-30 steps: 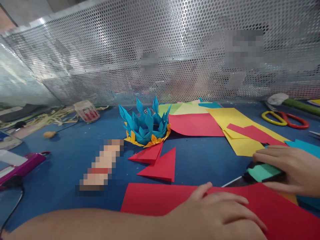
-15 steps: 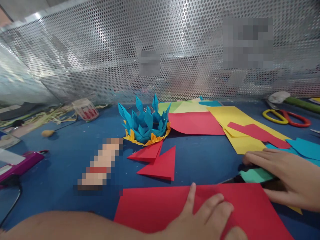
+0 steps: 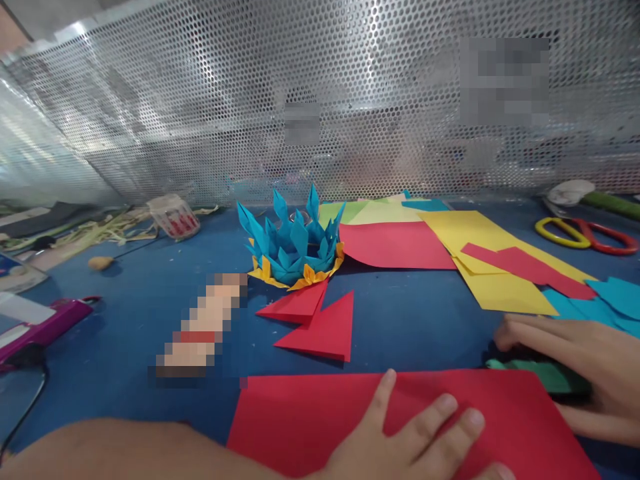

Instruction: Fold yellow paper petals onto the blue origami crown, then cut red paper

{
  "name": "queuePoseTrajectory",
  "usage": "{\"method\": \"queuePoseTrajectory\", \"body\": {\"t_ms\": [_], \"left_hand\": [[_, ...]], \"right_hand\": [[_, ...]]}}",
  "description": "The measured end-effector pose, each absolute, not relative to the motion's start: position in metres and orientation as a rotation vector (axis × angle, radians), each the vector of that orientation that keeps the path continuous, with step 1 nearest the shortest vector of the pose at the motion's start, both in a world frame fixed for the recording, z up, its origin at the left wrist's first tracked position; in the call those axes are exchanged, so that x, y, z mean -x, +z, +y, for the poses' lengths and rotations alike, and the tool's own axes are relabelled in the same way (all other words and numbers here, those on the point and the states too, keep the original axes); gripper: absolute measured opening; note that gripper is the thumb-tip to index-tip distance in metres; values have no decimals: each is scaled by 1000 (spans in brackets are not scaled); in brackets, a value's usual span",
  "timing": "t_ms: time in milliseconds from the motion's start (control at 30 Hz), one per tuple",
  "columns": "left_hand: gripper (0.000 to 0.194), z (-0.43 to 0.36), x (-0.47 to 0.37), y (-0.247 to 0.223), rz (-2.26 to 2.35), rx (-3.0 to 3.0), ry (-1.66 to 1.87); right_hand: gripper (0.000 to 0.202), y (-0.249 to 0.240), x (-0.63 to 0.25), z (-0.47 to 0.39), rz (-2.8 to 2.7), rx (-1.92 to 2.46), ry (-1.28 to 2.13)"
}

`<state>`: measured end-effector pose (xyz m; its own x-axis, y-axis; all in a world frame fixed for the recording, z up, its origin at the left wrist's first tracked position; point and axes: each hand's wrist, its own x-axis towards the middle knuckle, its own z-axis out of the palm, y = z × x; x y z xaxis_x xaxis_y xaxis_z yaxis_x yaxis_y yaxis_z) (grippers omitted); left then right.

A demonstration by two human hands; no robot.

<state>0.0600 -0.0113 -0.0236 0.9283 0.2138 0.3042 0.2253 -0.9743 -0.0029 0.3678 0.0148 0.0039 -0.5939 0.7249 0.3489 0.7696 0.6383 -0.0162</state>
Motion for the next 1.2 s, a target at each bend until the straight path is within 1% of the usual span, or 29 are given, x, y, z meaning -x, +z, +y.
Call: {"method": "queuePoseTrajectory", "body": {"t_ms": [100, 200, 300, 367, 533, 633, 800, 1000, 1100, 1200], "left_hand": [[46, -12, -58, -28, -333, 3018, -480], [46, -12, -58, -28, -336, 3006, -490], [45, -13, -59, -28, -330, 3027, -488], [45, -13, -59, -27, -332, 3042, -467], [45, -14, -59, -31, -335, 3005, -493], [45, -15, -59, -33, -350, 2960, -518], [46, -17, -58, -34, -365, 2956, -487], [45, -14, -61, -23, -357, 3069, -417], [46, -12, -61, -17, -336, 3095, -390], [47, -13, -61, -20, -321, 3015, -423]], "right_hand": [[22, 6, -362, 15, -2641, 1047, -98], [22, 5, -360, 14, -2625, 1107, -84], [23, 3, -361, 13, -2621, 1161, -139], [25, 2, -363, 13, -2638, 1144, -241], [37, -1, -369, 11, -2652, 1034, -542], [43, -7, -374, 8, -2647, 1060, -580], [52, -21, -381, 5, -2637, 1065, -528], [44, -23, -381, 10, -2633, 1125, -430], [34, -18, -375, 12, -2660, 1148, -376], [27, -11, -370, 13, -2698, 1119, -423]]}}
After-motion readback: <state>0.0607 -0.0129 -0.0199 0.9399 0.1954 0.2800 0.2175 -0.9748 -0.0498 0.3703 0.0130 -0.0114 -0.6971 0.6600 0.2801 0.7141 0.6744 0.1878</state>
